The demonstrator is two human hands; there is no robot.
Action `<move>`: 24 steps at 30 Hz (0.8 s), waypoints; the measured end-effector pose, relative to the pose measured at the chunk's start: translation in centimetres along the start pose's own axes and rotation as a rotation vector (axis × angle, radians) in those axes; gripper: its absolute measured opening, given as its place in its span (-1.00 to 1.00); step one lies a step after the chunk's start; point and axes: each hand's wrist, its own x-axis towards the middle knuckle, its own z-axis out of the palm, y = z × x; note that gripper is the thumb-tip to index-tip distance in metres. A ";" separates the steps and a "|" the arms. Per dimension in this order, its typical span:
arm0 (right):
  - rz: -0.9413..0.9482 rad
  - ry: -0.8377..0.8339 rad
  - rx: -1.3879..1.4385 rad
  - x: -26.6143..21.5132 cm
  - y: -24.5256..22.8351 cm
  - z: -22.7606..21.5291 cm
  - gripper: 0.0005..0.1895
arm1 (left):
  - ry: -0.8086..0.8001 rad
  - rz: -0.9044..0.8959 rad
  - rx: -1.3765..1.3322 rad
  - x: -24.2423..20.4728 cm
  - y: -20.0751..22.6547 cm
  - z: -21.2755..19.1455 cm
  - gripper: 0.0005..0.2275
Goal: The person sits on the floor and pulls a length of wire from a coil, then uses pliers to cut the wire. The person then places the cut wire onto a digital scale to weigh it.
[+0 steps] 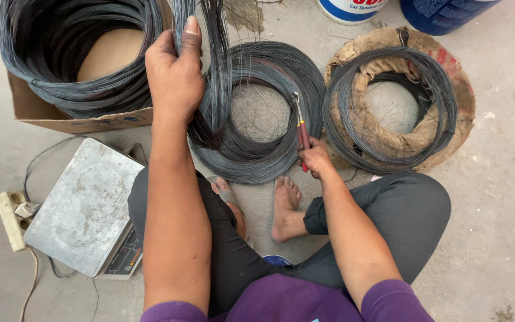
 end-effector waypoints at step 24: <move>0.041 0.096 0.233 -0.7 -1.9 5.4 -0.69 | 0.012 0.085 -0.153 -1.8 5.0 -2.9 -0.68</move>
